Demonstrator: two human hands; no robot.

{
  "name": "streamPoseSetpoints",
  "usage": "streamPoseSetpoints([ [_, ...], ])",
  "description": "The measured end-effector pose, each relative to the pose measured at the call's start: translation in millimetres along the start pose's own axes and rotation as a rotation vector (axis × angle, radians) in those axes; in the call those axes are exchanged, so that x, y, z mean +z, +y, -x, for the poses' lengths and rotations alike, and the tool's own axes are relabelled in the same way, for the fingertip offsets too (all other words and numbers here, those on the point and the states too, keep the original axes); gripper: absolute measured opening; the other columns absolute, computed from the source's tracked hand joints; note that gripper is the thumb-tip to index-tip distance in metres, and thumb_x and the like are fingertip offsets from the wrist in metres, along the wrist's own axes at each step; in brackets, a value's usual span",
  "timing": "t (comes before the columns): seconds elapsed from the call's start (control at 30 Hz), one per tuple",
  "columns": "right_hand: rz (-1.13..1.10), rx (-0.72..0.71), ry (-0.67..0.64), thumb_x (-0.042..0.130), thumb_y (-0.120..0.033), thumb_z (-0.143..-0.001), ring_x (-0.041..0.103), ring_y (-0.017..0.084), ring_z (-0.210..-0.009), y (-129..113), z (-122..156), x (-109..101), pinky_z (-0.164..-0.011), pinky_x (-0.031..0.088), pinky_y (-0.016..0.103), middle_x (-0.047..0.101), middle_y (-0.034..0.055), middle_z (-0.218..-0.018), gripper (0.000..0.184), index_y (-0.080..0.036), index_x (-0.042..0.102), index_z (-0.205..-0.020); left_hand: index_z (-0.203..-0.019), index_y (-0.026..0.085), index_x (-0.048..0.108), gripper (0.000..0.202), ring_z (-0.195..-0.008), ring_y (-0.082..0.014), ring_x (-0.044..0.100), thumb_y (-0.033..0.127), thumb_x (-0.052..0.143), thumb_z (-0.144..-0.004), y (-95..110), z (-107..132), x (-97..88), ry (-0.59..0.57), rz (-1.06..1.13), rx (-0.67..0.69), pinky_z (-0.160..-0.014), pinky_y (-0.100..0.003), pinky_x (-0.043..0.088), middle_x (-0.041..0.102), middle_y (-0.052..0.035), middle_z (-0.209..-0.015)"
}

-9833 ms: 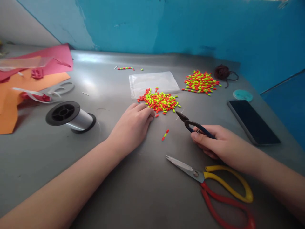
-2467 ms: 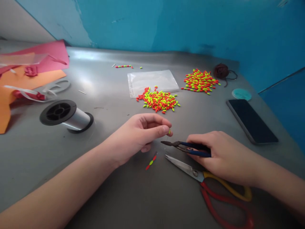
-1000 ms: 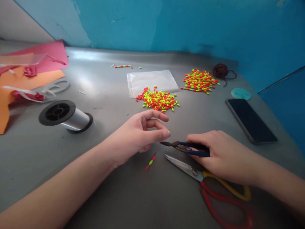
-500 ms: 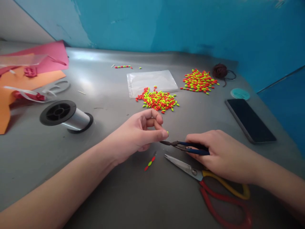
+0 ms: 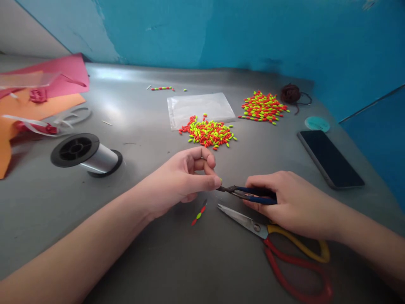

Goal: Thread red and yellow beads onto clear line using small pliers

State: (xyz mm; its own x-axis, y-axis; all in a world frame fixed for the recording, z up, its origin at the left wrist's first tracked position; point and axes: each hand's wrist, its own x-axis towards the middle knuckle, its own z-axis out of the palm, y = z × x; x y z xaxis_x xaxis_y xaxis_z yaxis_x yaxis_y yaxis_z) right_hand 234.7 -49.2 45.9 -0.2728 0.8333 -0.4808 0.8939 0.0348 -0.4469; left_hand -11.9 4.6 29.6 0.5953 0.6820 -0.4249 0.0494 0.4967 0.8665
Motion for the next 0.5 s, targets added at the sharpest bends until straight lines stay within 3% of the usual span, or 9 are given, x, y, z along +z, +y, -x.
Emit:
streamPoseSetpoints([
  [0.13,-0.015,0.067,0.015,0.064,-0.050,-0.095,0.055,0.017,-0.063,-2,3,3,-0.055,0.038,0.030,0.069,-0.0042,-0.071,0.025,-0.029,0.070,-0.082,-0.096,0.023,0.051,0.040,-0.053,-0.0032,0.033,0.031,0.088,-0.084,-2,0,0.0,0.008,-0.006,0.019,-0.039,-0.014,0.024,0.063,0.0032,-0.084],
  [0.4,-0.081,0.101,0.016,0.057,-0.057,-0.100,0.063,0.018,-0.072,12,8,-3,-0.059,0.044,0.030,0.075,-0.0035,-0.085,0.031,-0.030,0.072,-0.098,-0.092,0.022,0.048,0.033,-0.053,-0.0039,0.023,0.016,0.080,-0.087,1,1,-0.2,0.081,0.085,0.050,-0.041,-0.017,0.018,0.043,0.0074,-0.073],
  [0.5,-0.090,0.110,0.070,0.057,-0.060,-0.100,0.063,0.018,-0.072,15,8,-4,-0.059,0.044,0.029,0.075,-0.0033,-0.085,0.033,-0.031,0.072,-0.101,-0.093,0.023,0.048,0.035,-0.054,-0.0039,0.025,0.020,0.082,-0.087,0,-1,-1.5,0.060,0.057,0.049,-0.040,-0.016,0.020,0.049,0.0060,-0.077],
])
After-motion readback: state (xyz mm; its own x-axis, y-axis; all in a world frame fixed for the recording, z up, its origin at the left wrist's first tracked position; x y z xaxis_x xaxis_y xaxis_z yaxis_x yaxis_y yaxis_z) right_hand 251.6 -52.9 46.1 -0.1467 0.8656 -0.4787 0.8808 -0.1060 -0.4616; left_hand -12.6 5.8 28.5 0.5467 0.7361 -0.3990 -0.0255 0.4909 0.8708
